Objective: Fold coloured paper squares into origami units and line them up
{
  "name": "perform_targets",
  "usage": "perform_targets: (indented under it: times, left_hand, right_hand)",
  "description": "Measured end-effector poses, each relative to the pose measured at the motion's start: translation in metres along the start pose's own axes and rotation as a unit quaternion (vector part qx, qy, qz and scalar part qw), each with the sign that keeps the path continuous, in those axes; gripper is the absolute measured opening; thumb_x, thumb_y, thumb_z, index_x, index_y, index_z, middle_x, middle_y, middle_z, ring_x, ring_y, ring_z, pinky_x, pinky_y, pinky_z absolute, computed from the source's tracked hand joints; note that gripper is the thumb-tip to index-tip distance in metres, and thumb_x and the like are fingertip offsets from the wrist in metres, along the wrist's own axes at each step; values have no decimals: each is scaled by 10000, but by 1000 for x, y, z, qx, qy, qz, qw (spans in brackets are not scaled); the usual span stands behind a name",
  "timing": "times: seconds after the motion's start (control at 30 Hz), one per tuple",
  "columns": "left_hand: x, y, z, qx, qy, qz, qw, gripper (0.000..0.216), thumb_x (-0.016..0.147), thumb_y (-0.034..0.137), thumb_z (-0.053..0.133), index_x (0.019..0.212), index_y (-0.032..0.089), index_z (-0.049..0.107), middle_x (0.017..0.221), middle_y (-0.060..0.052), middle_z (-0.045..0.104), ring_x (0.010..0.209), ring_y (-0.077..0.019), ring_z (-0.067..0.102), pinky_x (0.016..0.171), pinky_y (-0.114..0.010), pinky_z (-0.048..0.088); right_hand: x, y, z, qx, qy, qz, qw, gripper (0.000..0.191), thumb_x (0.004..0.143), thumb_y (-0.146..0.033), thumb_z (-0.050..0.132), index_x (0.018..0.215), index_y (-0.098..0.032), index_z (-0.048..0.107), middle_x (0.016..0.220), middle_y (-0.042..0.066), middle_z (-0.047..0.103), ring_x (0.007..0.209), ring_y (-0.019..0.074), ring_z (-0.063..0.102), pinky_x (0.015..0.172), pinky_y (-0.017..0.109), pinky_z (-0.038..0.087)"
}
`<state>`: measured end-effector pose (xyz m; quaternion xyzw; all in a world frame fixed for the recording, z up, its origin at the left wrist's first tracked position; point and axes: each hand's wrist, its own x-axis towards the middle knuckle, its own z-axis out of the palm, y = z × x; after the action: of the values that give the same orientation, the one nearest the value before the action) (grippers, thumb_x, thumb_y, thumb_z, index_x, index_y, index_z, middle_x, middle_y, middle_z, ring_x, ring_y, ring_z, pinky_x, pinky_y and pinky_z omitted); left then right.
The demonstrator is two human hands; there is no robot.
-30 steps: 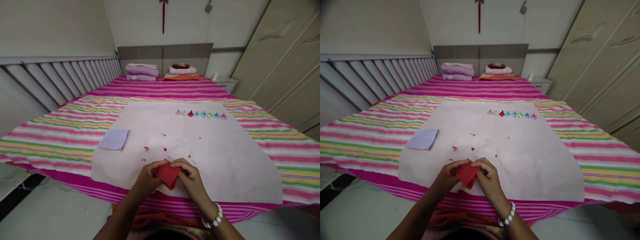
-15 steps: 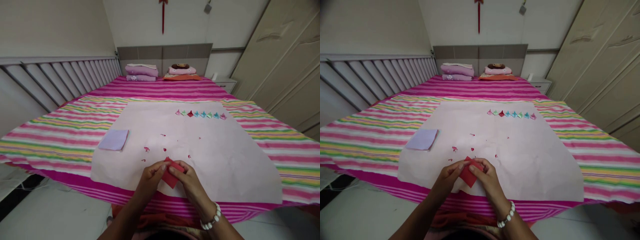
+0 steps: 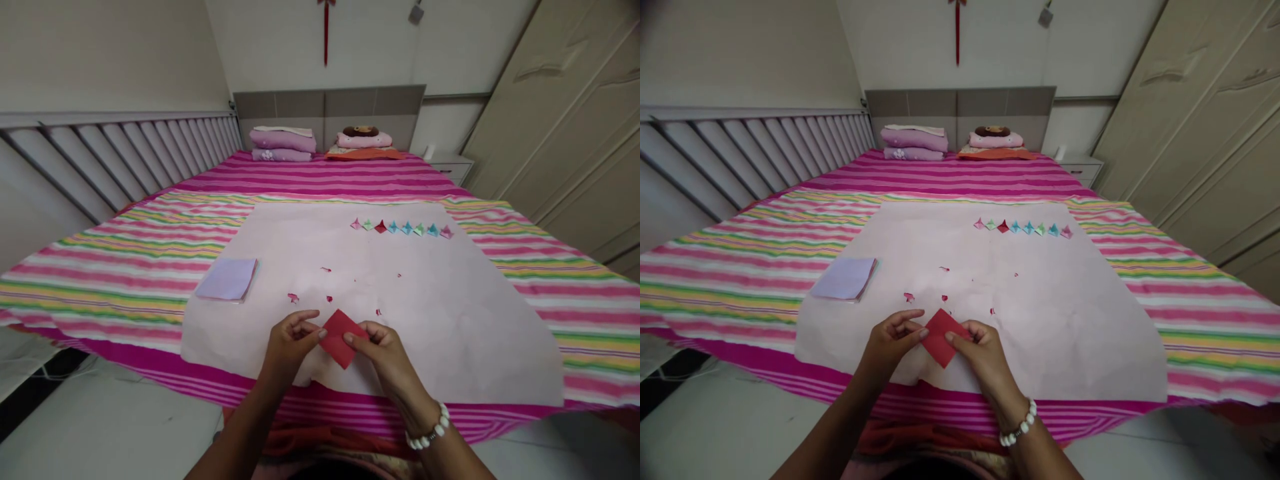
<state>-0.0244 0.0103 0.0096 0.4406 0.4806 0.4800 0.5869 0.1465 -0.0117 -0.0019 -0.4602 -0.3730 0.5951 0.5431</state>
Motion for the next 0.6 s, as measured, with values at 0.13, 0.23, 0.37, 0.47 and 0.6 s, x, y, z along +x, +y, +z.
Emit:
perform_targets:
  times: [0.13, 0.23, 0.37, 0.47, 0.6]
  left_hand:
    - [-3, -9, 0, 8, -64, -67, 996, 369, 531, 231, 828, 858, 137, 685, 595, -1, 683, 574, -143, 608, 600, -260, 452]
    - [-6, -16, 7, 4, -127, -63, 990, 265, 597, 284, 798, 790, 132, 701, 642, -14, 674, 597, -137, 593, 604, -252, 428]
    - [-8, -23, 16, -5, -106, -5, 994, 189, 666, 296, 754, 739, 145, 668, 652, -1, 641, 622, -125, 560, 609, -239, 407]
    - [-10, -26, 18, 1, -85, 13, 996, 176, 672, 276, 748, 685, 153, 623, 595, 34, 582, 560, -94, 503, 553, -215, 366]
    - [-10, -23, 18, 2, -85, 0, 996, 196, 668, 297, 750, 683, 151, 621, 605, 25, 600, 564, -99, 515, 556, -218, 374]
  right_hand:
    - [3, -7, -3, 16, 30, -19, 999, 217, 595, -337, 832, 634, -171, 698, 602, 8, 679, 552, 140, 576, 571, 265, 458]
    - [4, -8, 1, 18, 37, -20, 999, 221, 600, -345, 827, 679, -174, 714, 636, 22, 700, 561, 153, 593, 579, 281, 474]
    - [1, -1, 9, 39, 29, -21, 999, 231, 593, -348, 828, 698, -172, 722, 645, 24, 703, 571, 164, 597, 596, 292, 483]
    - [-1, 4, 13, 45, 41, -14, 998, 216, 595, -347, 823, 649, -169, 713, 598, 16, 679, 558, 166, 585, 595, 294, 475]
    - [-2, 4, 13, 41, 46, -11, 998, 215, 616, -354, 810, 630, -166, 706, 592, 13, 675, 548, 154, 569, 585, 285, 459]
